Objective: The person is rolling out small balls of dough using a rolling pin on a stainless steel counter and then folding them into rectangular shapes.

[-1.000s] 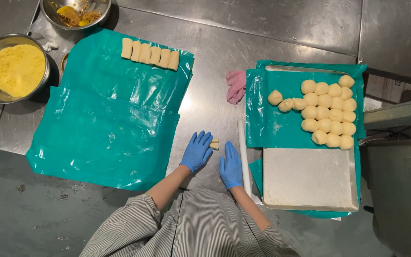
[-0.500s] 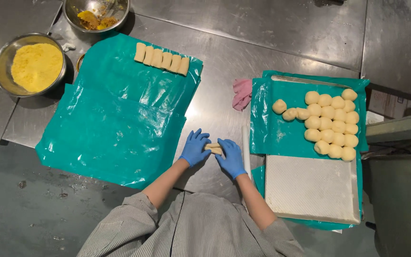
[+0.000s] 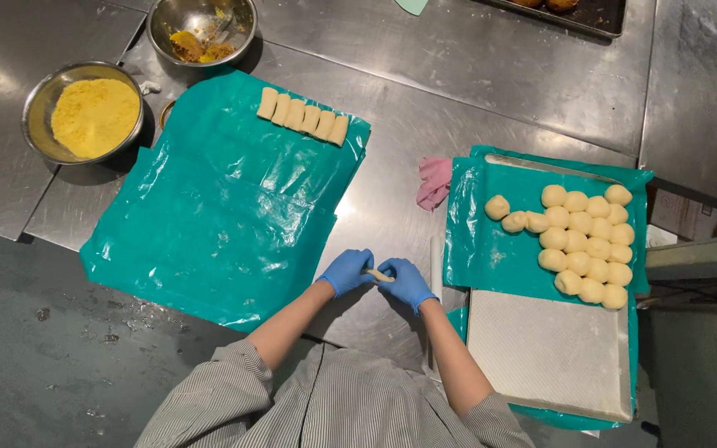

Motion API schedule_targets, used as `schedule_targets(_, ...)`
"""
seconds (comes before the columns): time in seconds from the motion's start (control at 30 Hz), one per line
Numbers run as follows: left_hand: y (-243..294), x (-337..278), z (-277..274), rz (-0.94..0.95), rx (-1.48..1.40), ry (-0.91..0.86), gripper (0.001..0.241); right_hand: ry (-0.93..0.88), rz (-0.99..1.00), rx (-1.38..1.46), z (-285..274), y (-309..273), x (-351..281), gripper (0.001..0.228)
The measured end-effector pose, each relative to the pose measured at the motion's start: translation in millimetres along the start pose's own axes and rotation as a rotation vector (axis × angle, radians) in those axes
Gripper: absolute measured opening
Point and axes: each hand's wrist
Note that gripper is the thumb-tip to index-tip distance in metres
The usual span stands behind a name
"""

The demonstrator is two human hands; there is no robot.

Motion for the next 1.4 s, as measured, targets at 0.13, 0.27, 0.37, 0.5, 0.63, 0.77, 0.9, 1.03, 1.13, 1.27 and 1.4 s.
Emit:
schedule_targets(0.13, 9, 2, -19, -0.109, -0.219, -0.014, 0.046, -0.020, 0.162, 0.205, -13, -21, -14, 0.032)
schedule_targets(0.27, -19, 13, -26, -0.283, -0.975, 0.166, 0.060, 0.203, -0.294, -0.004, -35, -59, -18, 0.023)
schedule_targets(0.37, -2, 7, -55, -0.360, -1.262, -0.006, 0.050, 0.359, -0.620, -0.172, -43, -96, -16, 0.029)
schedule_targets(0.5, 12, 3, -75, -0.240, -1.346, 0.173, 0.043, 0.652, -0.466, 0.310, -20, -100, 3, 0.053)
schedule_targets(0.63, 1, -3, -88, -0.218, -1.430, 0.271, 0.044, 0.295, -0.046, 0.888, 13, -71, 54, 0.047)
schedule_targets(0.77, -23, -6, -112, -0.274, -1.415, 0.380, 0.047, 0.230, -0.033, 0.804, 21, -104, 86, 0.044)
schedule_targets(0.9, -48, -18, -151, -0.366, -1.391, 0.437, 0.047, 0.153, 0.021, 0.833, 29, -144, 113, 0.044)
schedule_targets(1.03, -94, -12, -177, -0.272, -1.403, 0.435, 0.044, 0.101, 0.062, 0.838, 45, -172, 157, 0.048)
schedule_targets(1.13, -140, 8, -198, -0.370, -1.515, 0.432, 0.043, 0.133, -0.078, 0.811, 61, -181, 192, 0.051)
schedule_targets(1.27, -223, 60, -244, -0.316, -1.500, 0.367, 0.041, 0.220, 0.210, 0.915, 54, -213, 203, 0.045)
schedule_targets(1.4, -329, 145, -287, -0.357, -1.104, 0.511, 0.040, 0.462, 0.357, 0.748, 73, -133, 176, 0.044)
Point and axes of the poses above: each hand's wrist, its own x-axis towards the middle knuckle, its own z-axis out of the palm, y = z × x
